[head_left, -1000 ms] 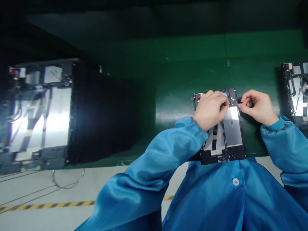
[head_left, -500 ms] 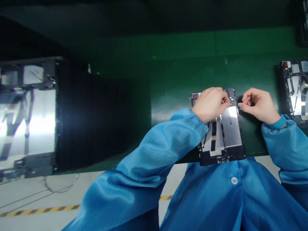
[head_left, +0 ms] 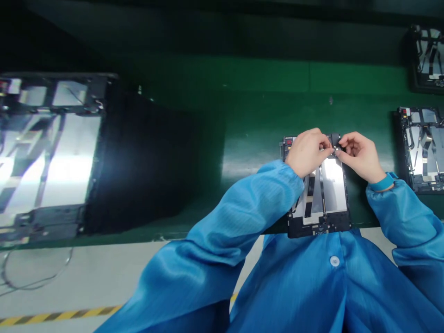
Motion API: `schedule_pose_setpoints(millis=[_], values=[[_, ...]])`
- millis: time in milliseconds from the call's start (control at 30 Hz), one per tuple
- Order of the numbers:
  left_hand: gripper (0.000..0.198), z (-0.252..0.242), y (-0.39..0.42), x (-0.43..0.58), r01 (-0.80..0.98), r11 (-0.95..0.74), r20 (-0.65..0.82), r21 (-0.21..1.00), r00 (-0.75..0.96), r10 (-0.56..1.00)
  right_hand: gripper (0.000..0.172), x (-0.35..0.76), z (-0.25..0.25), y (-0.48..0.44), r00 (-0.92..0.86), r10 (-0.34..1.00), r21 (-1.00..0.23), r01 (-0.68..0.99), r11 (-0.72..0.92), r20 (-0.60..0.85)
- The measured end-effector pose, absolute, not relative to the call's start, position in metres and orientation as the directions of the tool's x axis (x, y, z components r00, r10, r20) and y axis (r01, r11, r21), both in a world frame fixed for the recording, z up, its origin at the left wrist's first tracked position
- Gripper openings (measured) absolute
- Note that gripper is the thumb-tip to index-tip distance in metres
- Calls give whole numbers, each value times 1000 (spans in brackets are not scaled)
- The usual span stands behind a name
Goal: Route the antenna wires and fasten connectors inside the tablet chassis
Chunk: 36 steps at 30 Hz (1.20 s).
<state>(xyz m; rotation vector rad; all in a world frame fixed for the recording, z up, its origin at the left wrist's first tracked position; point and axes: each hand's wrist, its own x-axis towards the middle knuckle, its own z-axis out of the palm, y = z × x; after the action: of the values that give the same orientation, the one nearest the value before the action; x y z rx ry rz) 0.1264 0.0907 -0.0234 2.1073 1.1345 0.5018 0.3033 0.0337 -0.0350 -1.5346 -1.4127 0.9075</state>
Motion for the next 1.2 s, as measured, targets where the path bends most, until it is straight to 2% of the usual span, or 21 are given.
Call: schedule_pose_setpoints(millis=[200,500,767,1200], values=[[13,-25,88,128,581,-402,27,708,545,838,22,307,-35,34,35,999,-927,372,-47,-37],[11,-29,87,125,547,-385,52,743,527,849,30,309,-30,36,12,991,-957,259,-133,-135],[13,-28,86,127,555,-384,42,738,530,847,27,307,-30,34,36,992,-949,292,-123,-118],[11,-29,86,127,548,-392,48,738,538,842,30,310,-30,35,34,989,-948,281,-148,-145]])
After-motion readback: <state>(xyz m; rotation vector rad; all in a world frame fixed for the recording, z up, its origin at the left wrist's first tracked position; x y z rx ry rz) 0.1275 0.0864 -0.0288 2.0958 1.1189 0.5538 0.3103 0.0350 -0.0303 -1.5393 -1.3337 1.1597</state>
